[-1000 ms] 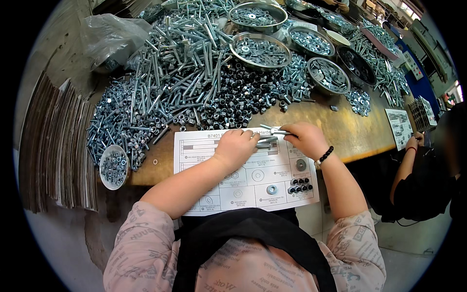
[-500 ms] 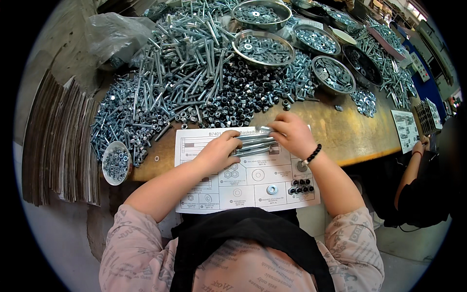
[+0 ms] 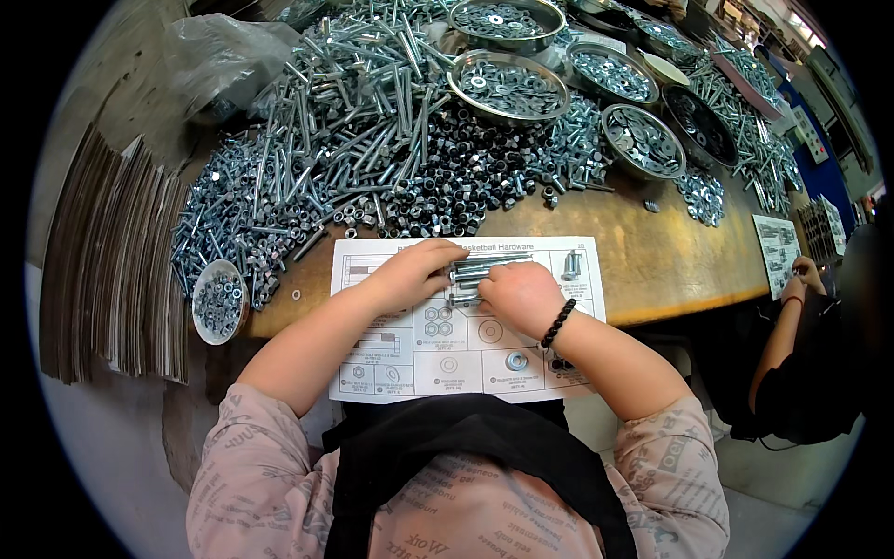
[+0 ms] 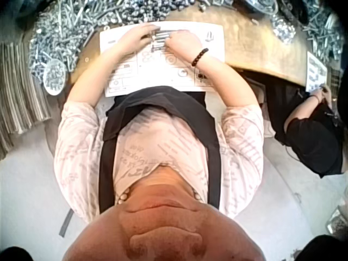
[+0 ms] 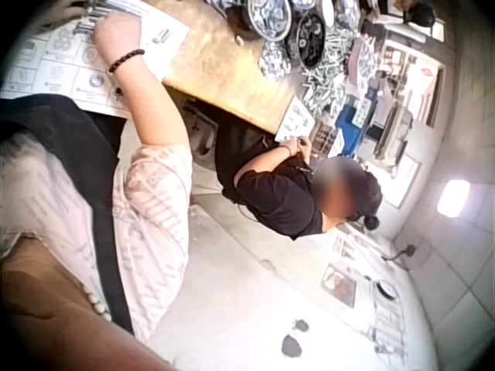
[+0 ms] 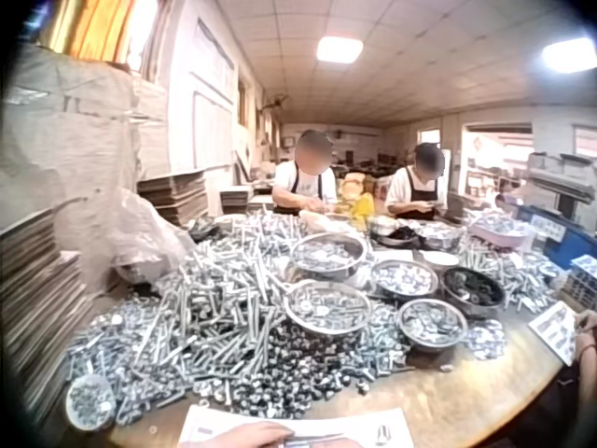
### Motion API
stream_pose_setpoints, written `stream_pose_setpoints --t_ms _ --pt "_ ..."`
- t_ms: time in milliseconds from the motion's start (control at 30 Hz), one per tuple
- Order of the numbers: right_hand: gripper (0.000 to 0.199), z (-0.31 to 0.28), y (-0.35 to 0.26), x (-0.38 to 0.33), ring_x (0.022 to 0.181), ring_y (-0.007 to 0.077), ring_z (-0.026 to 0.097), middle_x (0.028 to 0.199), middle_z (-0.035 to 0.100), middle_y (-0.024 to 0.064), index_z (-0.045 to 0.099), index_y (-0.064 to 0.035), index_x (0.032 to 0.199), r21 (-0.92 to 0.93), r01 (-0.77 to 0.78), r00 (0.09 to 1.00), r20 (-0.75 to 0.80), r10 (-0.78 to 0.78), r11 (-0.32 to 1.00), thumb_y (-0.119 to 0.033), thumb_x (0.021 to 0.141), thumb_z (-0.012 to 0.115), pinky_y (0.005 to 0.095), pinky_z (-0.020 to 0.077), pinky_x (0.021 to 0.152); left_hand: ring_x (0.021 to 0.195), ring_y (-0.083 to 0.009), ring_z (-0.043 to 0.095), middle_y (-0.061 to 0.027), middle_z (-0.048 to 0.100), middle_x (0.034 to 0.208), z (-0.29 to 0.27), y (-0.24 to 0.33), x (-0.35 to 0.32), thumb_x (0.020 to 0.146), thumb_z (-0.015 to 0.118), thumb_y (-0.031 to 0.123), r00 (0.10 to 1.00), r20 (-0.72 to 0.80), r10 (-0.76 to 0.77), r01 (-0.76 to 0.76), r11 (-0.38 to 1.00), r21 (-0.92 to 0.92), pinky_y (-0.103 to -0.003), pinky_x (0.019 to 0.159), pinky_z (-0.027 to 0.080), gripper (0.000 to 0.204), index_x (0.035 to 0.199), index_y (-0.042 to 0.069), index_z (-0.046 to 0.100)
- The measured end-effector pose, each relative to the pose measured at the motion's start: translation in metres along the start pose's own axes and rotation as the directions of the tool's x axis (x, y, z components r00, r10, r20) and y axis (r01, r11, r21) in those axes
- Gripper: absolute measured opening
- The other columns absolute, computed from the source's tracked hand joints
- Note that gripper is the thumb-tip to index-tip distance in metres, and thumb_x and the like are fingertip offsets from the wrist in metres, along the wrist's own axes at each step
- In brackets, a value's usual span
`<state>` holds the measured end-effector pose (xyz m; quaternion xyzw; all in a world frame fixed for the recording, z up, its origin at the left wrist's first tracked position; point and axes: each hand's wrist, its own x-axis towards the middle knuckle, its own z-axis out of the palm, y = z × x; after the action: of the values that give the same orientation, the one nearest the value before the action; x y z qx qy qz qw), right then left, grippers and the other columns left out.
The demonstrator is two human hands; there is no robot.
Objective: The person sorts metal fasteners from a large pile on a table and places them into designated areas on a printed layout sheet. They repeatedly pick bolts, nuts, and washers, then arrange them in specific positions on the sheet.
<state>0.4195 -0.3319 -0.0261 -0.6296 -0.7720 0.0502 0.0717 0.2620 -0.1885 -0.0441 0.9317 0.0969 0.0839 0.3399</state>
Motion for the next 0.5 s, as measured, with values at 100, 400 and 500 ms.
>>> stream_pose_setpoints --t_ms 100,400,500 --pt "0.019 -0.01 0.004 -0.001 0.075 0.0251 0.058 0.075 0.057 0.0069 0.059 -0.008 0.074 0.089 -0.145 0.988 -0.044 0.149 0.985 -0.026 0.071 0.064 0.0364 0.0473 0.065 0.103 -0.0293 0.052 -0.0135 0.05 0.117 0.0 0.004 -0.004 0.072 0.065 0.015 0.993 0.045 -0.106 0.108 0.993 -0.042 -0.034 0.088 0.042 0.051 0.119 0.005 0.049" --pt "0.054 0.011 0.018 -0.009 0.128 0.0235 0.026 0.134 0.036 0.011 0.039 -0.0003 0.126 0.99 0.025 0.701 0.081 0.708 -0.138 -0.043 0.095 0.028 0.0362 0.0177 0.105 0.09 -0.0313 0.055 -0.0131 0.05 0.108 0.024 0.03 0.012 0.067 0.07 0.026 0.98 -0.051 -0.192 0.198 0.952 0.232 -0.039 0.079 0.046 0.057 0.117 0.008 0.05" --pt "0.058 0.015 0.01 -0.01 0.13 0.0261 0.022 0.136 0.033 0.0131 0.037 0.0019 0.127 0.956 0.104 0.622 0.152 0.769 -0.273 -0.045 0.095 0.027 0.037 0.0163 0.106 0.085 -0.0303 0.057 -0.0123 0.051 0.103 0.026 0.049 0.021 0.067 0.07 0.031 0.965 -0.05 -0.258 0.262 0.925 0.274 -0.039 0.076 0.047 0.055 0.116 0.012 0.052"
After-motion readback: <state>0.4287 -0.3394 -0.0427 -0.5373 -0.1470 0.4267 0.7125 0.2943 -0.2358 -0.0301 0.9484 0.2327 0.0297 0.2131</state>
